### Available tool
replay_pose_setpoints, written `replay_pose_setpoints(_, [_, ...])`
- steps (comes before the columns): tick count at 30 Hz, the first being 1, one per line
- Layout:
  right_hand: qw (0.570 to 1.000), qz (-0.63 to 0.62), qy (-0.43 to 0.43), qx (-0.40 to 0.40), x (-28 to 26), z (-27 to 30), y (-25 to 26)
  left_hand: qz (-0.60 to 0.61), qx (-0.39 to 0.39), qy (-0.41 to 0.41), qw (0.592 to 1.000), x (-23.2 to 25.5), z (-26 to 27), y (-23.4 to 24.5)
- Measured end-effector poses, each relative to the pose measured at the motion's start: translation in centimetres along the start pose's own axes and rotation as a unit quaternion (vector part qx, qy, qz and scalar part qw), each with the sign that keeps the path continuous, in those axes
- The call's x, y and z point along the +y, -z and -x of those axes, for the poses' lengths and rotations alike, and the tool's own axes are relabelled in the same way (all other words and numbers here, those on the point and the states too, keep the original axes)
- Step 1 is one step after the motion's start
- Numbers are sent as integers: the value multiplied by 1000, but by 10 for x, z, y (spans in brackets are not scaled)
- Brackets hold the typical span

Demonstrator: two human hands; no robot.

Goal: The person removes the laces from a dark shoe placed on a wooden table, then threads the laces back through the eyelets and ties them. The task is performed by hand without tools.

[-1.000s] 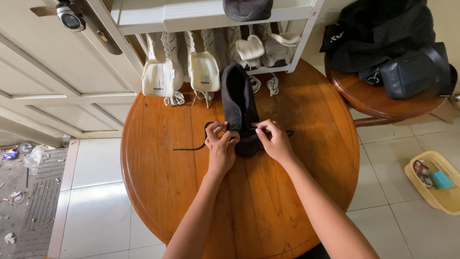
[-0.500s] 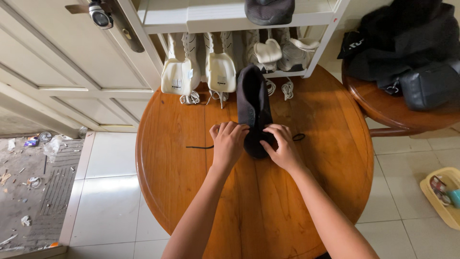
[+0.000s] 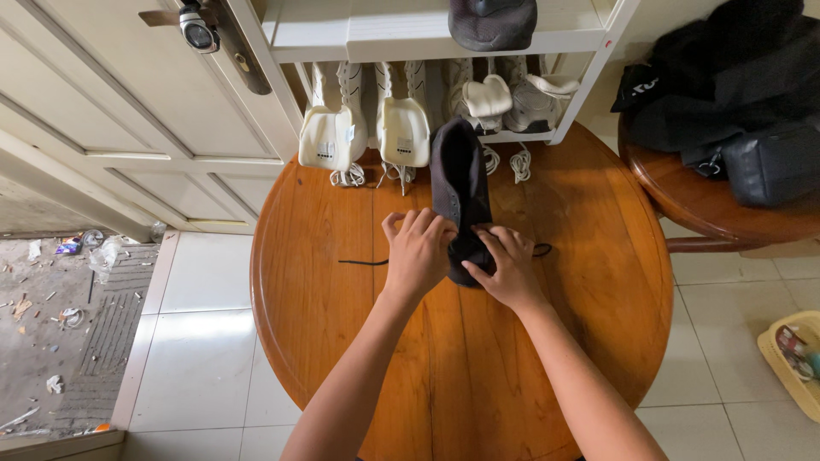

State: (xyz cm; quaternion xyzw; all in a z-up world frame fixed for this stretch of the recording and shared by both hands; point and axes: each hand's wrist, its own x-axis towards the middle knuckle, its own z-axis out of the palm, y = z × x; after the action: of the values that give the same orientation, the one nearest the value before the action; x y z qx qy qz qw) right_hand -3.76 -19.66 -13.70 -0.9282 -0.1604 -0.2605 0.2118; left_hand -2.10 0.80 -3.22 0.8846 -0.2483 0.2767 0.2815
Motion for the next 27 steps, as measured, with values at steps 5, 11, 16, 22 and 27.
replay_pose_setpoints(5, [999, -3, -19, -31, 2, 0, -2, 5, 4, -7, 1000, 5, -7, -2])
replay_pose_setpoints(11, [998, -54, 4, 14, -7, -8, 10, 17, 27, 5, 999, -6, -3, -2])
replay_pose_setpoints(16, [994, -102, -8, 38, -27, -27, 24, 50, 21, 23, 998, -12, 10, -5])
replay_pose_setpoints(22, [995, -62, 42, 66, -43, -49, 34, 163, -25, 74, 983, -12, 17, -10])
replay_pose_setpoints(27, [997, -60, 31, 32, -39, -58, 41, 108, 46, 38, 992, -12, 26, -7])
